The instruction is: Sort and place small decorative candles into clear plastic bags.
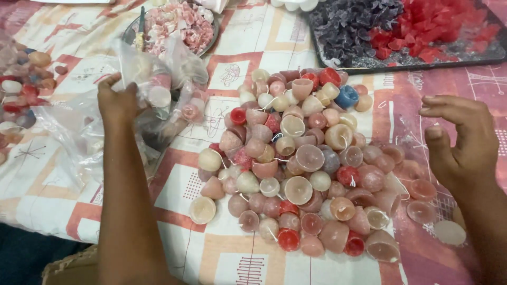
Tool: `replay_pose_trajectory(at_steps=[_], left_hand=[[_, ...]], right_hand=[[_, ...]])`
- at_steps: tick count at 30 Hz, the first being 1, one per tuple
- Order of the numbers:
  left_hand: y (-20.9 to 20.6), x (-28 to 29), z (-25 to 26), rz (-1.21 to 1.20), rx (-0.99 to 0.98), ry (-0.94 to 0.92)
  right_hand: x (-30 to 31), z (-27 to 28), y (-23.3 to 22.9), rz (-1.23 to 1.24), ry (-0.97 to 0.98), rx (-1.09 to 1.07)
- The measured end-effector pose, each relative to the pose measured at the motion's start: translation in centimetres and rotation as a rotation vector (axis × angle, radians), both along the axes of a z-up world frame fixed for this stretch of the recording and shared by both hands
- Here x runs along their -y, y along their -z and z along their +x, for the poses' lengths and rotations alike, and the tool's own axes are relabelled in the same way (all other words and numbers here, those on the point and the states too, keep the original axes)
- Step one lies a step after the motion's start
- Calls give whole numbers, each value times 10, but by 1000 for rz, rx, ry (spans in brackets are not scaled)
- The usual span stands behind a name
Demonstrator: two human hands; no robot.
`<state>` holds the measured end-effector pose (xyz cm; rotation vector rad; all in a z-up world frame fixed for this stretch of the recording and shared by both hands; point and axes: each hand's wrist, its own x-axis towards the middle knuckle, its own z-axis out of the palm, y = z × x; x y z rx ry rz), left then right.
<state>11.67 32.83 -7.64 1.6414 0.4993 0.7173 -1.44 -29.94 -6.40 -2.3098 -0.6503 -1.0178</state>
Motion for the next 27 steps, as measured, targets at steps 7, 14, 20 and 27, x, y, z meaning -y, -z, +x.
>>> replay_pose_trajectory(at_steps=[7, 14, 20, 27], left_hand=[[-23, 10, -16, 176, -220, 94], [-23, -2, 21, -142, 110, 428], [-13, 14, 23, -210, 170, 223], [-24, 40, 2, 982, -605, -119]], right_hand=[[-9, -1, -7, -20, -16, -84], [-15, 3, -10, -77, -60, -141], [1, 7, 6, -121, -36, -219], [-2, 3, 0, -124, -29, -226]])
